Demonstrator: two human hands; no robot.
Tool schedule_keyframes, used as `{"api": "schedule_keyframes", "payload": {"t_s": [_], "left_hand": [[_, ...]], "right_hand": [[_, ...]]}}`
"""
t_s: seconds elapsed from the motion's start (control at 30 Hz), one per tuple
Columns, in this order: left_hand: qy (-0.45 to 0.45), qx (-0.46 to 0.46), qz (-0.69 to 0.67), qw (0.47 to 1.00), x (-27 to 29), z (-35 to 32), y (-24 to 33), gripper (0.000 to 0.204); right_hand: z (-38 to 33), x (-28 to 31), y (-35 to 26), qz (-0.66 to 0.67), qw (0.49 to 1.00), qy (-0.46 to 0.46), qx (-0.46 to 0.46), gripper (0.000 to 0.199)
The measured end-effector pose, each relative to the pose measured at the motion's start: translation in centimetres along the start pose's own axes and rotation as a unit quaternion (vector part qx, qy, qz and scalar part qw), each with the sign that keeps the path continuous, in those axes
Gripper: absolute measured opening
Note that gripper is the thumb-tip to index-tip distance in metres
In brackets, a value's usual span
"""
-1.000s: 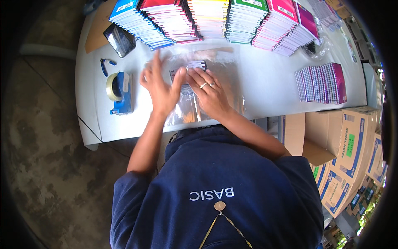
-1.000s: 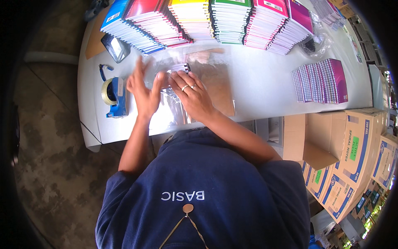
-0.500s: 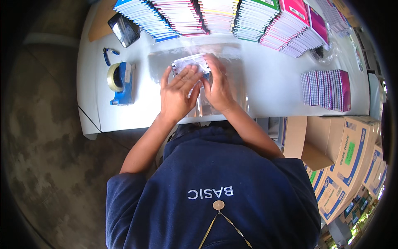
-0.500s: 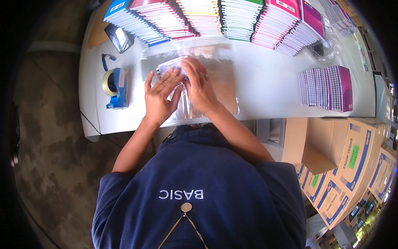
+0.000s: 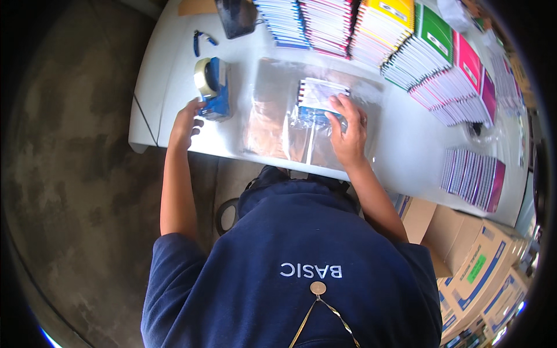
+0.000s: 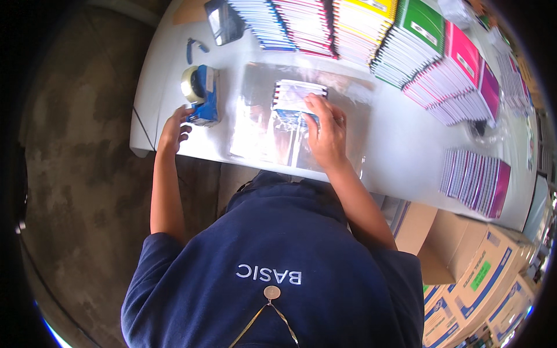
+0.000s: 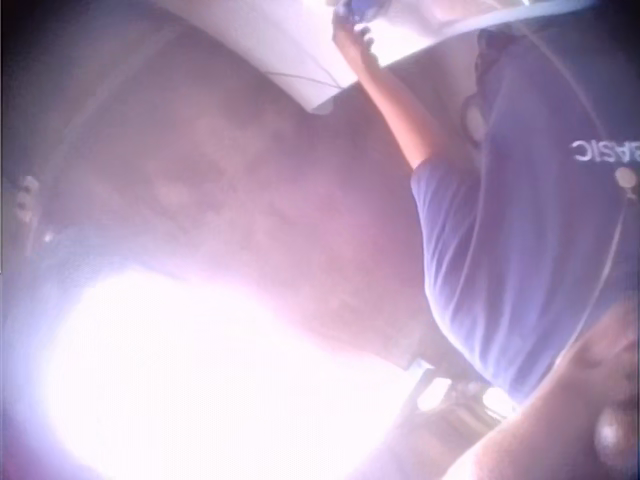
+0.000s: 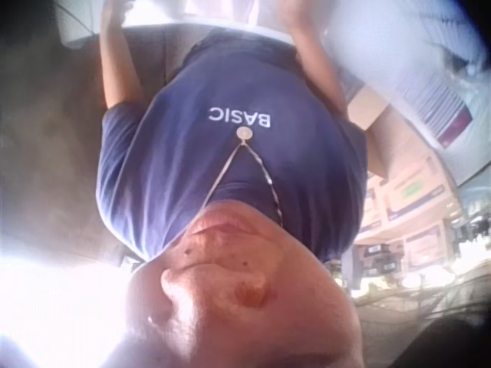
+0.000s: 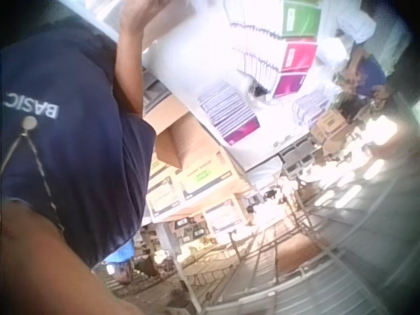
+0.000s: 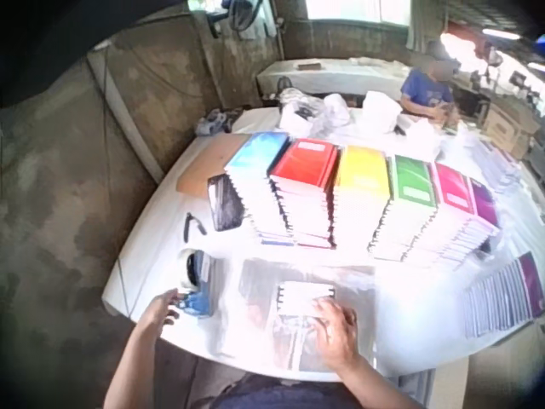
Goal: The person places stacks of colorful small spiral notebooks into clear plastic bags, uses a tape dispenser to seal the bags, and moves the packaged items to the side of the table.
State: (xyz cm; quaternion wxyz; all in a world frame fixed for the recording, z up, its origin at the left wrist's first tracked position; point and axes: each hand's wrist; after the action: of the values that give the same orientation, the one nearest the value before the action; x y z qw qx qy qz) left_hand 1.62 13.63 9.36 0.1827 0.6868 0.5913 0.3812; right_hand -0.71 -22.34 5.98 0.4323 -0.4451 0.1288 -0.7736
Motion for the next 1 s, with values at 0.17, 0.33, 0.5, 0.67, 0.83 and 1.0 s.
{"api": "schedule_keyframes", "payload": {"t_s": [0.17, 0.33, 0.5, 0.67, 0.83, 1.0], "left_hand": [[-0.075, -0.012, -0.064, 0.995, 0.1, -0.8, -0.2, 0.031], [-0.170, -0.152, -0.296, 0.927, -0.6, -3.6, -6.6, 0.019], [0.342, -0.138, 0.124, 0.921, 0.0, -1.3, -5.6, 0.026], [-0.007, -0.277, -0.182, 0.943, -13.9, -10.0, 7.8, 0.035], [-0.090, -0.072, -0.133, 0.984, -21.1, -9.6, 5.4, 0.039], [-0.155, -0.073, -0.144, 0.975, -20.5, -8.5, 3.2, 0.039]], "right_hand": [[-0.2, -0.2, -0.4, -0.019, 1.000, -0.016, 0.008, 0.046], [-0.2, 0.0, -0.1, -0.018, 1.000, -0.020, 0.003, 0.046], [0.0, 0.1, 0.0, -0.024, 0.999, -0.018, 0.030, 0.049], [-0.4, -0.2, 0.7, -0.011, 1.000, -0.012, 0.019, 0.050], [-0.2, 0.7, -0.5, -0.014, 0.999, -0.038, 0.024, 0.054], [0.4, 1.5, -1.5, -0.066, 0.990, -0.125, -0.008, 0.045]]}}
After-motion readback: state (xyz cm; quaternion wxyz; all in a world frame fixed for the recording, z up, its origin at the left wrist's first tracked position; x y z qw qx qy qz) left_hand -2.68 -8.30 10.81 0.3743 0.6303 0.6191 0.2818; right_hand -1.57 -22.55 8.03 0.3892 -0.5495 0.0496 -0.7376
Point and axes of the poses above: each hand's wrist, its own z-axis towards the middle knuckle, its own x-axis out of the back of the hand, y = z × x, and after that the axes turned 10 degrees about -y, right-handed
